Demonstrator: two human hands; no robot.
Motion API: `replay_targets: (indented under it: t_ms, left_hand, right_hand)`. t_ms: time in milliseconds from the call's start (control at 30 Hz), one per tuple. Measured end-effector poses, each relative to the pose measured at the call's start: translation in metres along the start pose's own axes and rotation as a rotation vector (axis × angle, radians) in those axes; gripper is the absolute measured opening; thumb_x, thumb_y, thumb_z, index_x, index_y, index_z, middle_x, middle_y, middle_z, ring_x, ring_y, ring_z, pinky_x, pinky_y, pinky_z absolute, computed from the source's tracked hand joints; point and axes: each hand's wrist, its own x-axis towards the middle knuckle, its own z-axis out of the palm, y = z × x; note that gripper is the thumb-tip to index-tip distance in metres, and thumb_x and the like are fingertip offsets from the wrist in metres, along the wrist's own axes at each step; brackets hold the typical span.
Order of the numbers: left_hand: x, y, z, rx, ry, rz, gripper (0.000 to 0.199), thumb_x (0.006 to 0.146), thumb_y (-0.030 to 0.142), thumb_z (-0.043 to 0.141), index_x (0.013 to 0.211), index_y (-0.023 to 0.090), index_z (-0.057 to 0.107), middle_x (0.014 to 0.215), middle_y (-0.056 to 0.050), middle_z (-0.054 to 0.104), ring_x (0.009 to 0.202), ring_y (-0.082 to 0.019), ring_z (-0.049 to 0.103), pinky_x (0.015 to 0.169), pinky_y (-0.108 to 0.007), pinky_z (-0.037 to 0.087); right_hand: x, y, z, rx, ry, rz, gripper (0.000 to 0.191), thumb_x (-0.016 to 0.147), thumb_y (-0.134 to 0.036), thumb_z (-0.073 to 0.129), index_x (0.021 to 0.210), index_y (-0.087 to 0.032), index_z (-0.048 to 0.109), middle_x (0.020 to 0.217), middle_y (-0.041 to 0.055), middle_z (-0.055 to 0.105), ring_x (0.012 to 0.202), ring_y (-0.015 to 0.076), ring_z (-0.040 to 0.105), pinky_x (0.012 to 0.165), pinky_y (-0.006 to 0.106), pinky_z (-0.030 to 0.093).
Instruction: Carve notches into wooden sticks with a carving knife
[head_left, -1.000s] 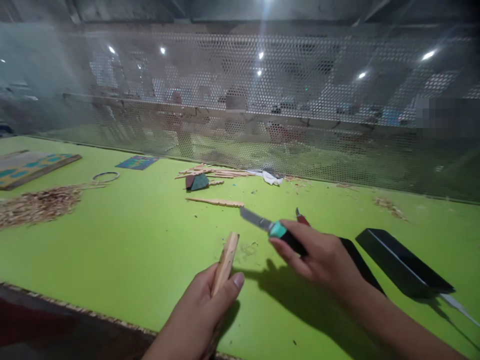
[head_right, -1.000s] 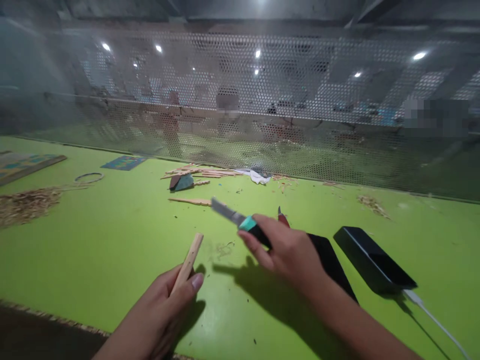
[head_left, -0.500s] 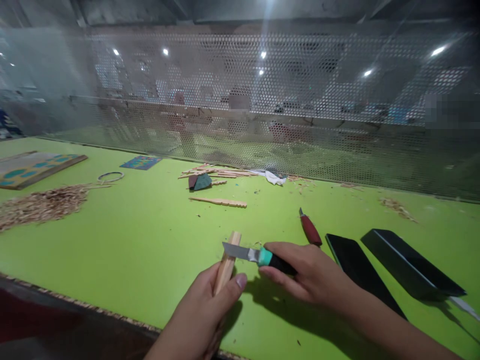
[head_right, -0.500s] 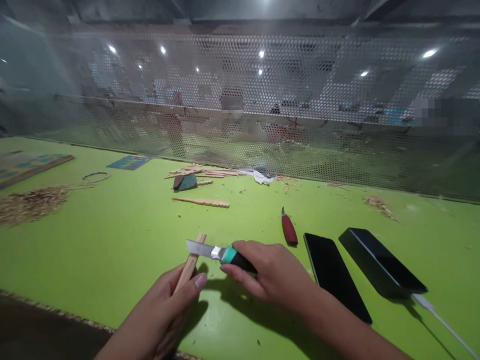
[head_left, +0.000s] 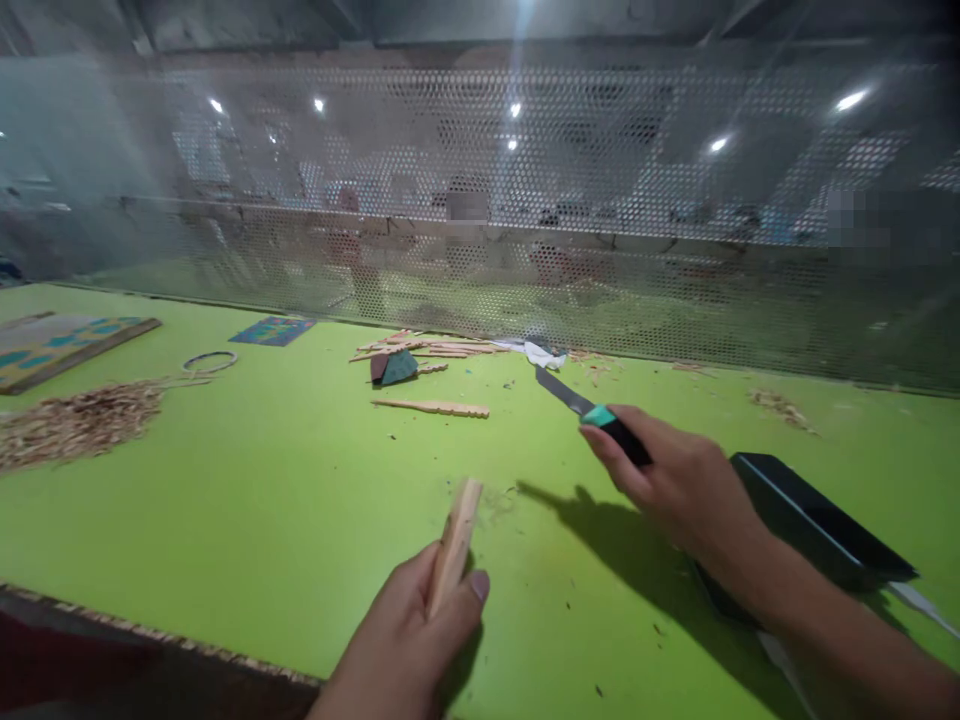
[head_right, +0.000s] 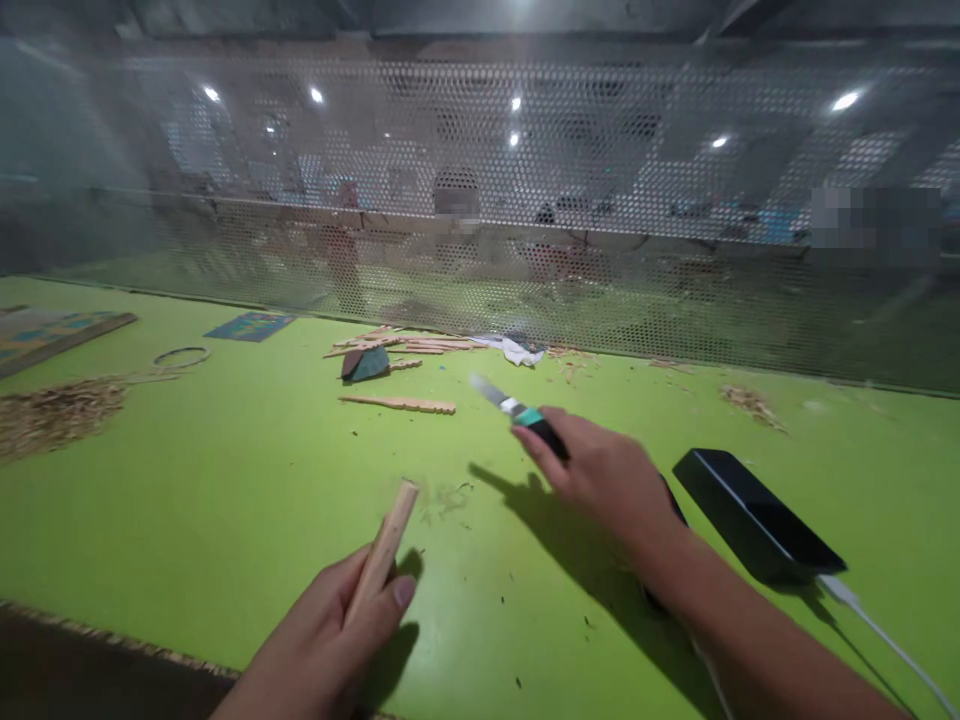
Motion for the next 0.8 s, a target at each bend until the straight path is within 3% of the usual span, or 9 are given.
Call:
replay_targets:
  t_ms: [133,333,467,567,700,800]
  left_hand:
    - [0.001,0.003,0.001,-0.086,-0.028,0.026,0.050,0.088,0.067,0.068,0.100,0.020,0.061,0.079,0.002,0.044,0.071,-0.015,0.038,0.063,-0.025,0.033]
    - [0.006,0.005,0.002,-0.236,-0.105,0.011,0.050,0.087,0.067,0.071,0.094,0.022,0.053,0.061,0.010,0.034,0.051,-0.009,0.029,0.045,-0.019,0.024]
    - [0.007,0.006,0.000,-0.195,-0.179,-0.022,0.050,0.092,0.072,0.061,0.093,0.025,0.045,0.049,0.015,0.030,0.035,-0.005,0.020,0.033,-0.016,0.018]
    - [0.008,0.004,-0.002,-0.151,-0.247,-0.005,0.050,0.096,0.074,0.051,0.094,0.025,0.044,0.043,0.015,0.034,0.029,-0.006,0.021,0.028,-0.015,0.022]
    - [0.012,0.006,-0.005,-0.184,-0.307,0.014,0.047,0.100,0.070,0.050,0.087,0.025,0.043,0.051,0.013,0.039,0.034,-0.006,0.030,0.034,-0.015,0.039]
    - [0.014,0.020,-0.007,-0.161,-0.358,-0.001,0.046,0.101,0.070,0.044,0.095,0.025,0.048,0.056,0.013,0.037,0.036,-0.005,0.024,0.033,-0.015,0.034]
  right_hand:
    - [0.003,0.003,0.006,0.013,0.033,-0.004,0.039,0.107,-0.053,0.049,0.108,-0.020,0.070,0.073,0.0042,0.072,0.055,0.0176,0.065,0.052,0.027,0.046]
    - [-0.002,-0.007,0.012,0.034,-0.040,0.027,0.037,0.107,-0.052,0.049,0.102,-0.021,0.067,0.075,0.0023,0.073,0.059,0.0189,0.069,0.059,0.029,0.049]
    - [-0.005,-0.009,0.011,0.057,-0.108,0.020,0.035,0.108,-0.052,0.049,0.101,-0.022,0.066,0.081,0.0033,0.075,0.063,0.0200,0.069,0.061,0.030,0.049]
    - [-0.006,-0.009,0.013,0.068,-0.141,0.011,0.039,0.108,-0.053,0.046,0.099,-0.022,0.067,0.085,0.0049,0.077,0.065,0.0206,0.070,0.061,0.031,0.047]
    - [-0.005,-0.006,0.012,0.076,-0.151,0.019,0.041,0.108,-0.053,0.043,0.098,-0.022,0.066,0.080,0.0037,0.075,0.062,0.0195,0.069,0.060,0.030,0.047]
    - [-0.004,-0.003,0.007,0.068,-0.134,0.049,0.041,0.109,-0.054,0.043,0.100,-0.021,0.066,0.074,0.0021,0.072,0.057,0.0186,0.068,0.057,0.028,0.045]
